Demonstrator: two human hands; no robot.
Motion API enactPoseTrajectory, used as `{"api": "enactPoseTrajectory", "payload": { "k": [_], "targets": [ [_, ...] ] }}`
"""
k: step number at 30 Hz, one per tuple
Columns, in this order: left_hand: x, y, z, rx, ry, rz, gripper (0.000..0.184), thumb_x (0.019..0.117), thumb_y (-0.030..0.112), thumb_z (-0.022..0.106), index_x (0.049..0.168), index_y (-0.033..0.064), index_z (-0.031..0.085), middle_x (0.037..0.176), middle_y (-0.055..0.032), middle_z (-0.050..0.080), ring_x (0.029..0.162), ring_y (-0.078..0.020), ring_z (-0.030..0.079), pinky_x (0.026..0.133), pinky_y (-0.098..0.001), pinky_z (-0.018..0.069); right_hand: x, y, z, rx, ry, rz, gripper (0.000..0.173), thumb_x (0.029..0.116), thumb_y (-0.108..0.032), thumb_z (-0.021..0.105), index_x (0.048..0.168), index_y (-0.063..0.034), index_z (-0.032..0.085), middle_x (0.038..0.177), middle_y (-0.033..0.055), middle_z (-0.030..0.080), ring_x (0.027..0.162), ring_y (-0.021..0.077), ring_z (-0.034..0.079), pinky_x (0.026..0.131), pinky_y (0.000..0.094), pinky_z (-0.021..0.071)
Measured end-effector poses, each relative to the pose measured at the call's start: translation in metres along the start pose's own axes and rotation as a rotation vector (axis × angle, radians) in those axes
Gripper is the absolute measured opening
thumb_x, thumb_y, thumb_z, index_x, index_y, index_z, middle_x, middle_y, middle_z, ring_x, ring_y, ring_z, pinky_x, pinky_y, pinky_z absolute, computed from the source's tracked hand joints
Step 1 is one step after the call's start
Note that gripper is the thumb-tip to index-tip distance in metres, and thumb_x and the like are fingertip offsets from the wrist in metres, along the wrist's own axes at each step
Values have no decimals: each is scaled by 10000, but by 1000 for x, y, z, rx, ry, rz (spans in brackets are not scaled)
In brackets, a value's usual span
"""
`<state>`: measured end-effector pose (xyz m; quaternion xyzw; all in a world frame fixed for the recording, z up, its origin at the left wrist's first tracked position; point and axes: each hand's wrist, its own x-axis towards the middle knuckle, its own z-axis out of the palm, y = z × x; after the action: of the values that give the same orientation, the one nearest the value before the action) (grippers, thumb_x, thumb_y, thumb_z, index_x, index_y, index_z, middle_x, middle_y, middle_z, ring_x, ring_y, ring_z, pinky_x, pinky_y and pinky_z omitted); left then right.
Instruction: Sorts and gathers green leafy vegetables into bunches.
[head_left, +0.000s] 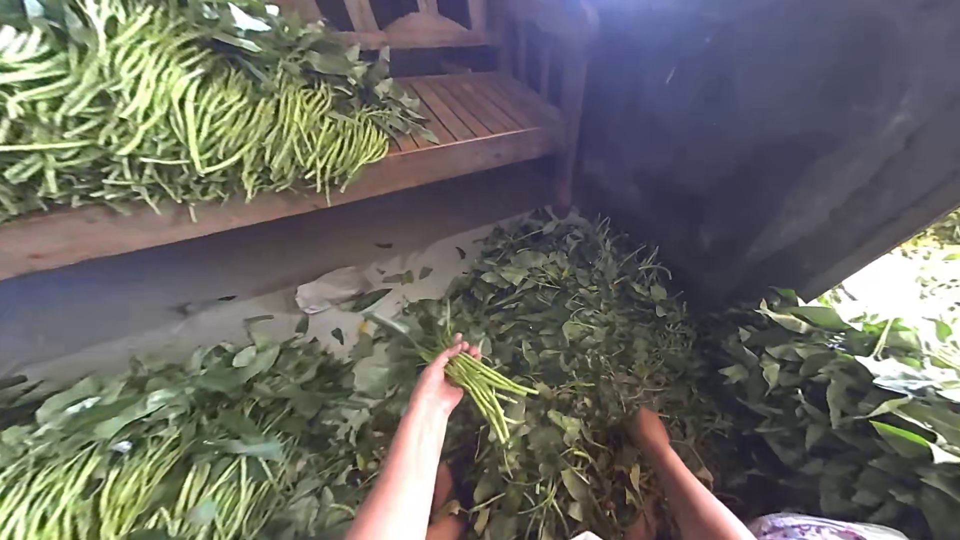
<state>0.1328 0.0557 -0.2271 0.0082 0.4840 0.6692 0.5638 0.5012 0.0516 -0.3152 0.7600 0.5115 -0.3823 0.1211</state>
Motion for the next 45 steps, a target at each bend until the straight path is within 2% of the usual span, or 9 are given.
{"api": "enactPoseTrajectory", "payload": {
  "k": [4,6,10,14,17,22,26,37,45],
  "targets": [
    [-4,-12,12,-22,-12,-16,163,1018,68,516,1154,45,604,921,-70,680,779,-163,699,729,-319,618,4,6,9,135,51,13,418,985,-299,639,1274,3,659,1314,243,646,1242,395,620,1030,592,498],
    [-6,-14,17,-67,-32,14,178,1022,59,511,1176,66,602,1016,-78,702,840,-171,706,762,-325,611,10,13,-3,304,64,-45,391,1006,-279,632,1287,-8,667,1258,235,678,1178,373,657,1032,556,506],
    [-9,-16,15,-64,-170,-13,233,1056,165,489,1225,100,636,870,-35,679,787,-167,711,788,-363,629,-20,5,-56,703,109,-296,306,1036,-214,619,1249,5,641,1098,148,697,828,192,681,763,362,582],
    [-24,-18,28,102,-254,-141,147,1047,115,479,1136,74,589,793,-61,639,685,-181,679,675,-348,619,-43,-7,-85,819,153,-494,219,1023,-185,646,1142,-2,657,996,94,722,704,126,654,650,291,561],
    [-46,-18,46,338,-294,-99,114,1015,27,547,1108,-10,602,848,-139,687,680,-226,686,653,-370,612,-60,-27,-84,711,263,-621,202,1015,-184,653,1103,-2,662,921,81,731,709,138,672,666,312,570],
    [-87,-49,72,693,-274,57,180,950,27,686,1118,-27,650,909,-129,715,760,-206,707,718,-349,611,-94,-68,-57,324,461,-691,270,1009,-254,639,1146,-30,701,1017,122,735,961,236,712,925,451,567],
    [-90,-77,71,740,-306,161,216,912,79,746,1103,-7,694,1012,-109,731,896,-193,711,827,-373,597,-118,-88,-34,232,484,-780,302,1014,-285,610,1116,-20,712,996,128,735,941,258,715,896,465,572],
    [-86,-77,64,749,-307,157,285,865,102,804,1098,-10,684,1039,-108,723,1002,-171,686,921,-362,561,-118,-85,-16,103,506,-932,325,1032,-307,575,1068,-21,724,989,141,736,917,269,731,867,447,593],
    [-58,-64,53,420,-175,-8,205,980,66,665,1115,-79,610,822,-166,689,691,-231,693,666,-364,612,-114,-84,-7,-66,495,-1035,265,1037,-209,552,1036,-8,724,1008,182,727,945,316,736,861,452,606]
  ]
}}
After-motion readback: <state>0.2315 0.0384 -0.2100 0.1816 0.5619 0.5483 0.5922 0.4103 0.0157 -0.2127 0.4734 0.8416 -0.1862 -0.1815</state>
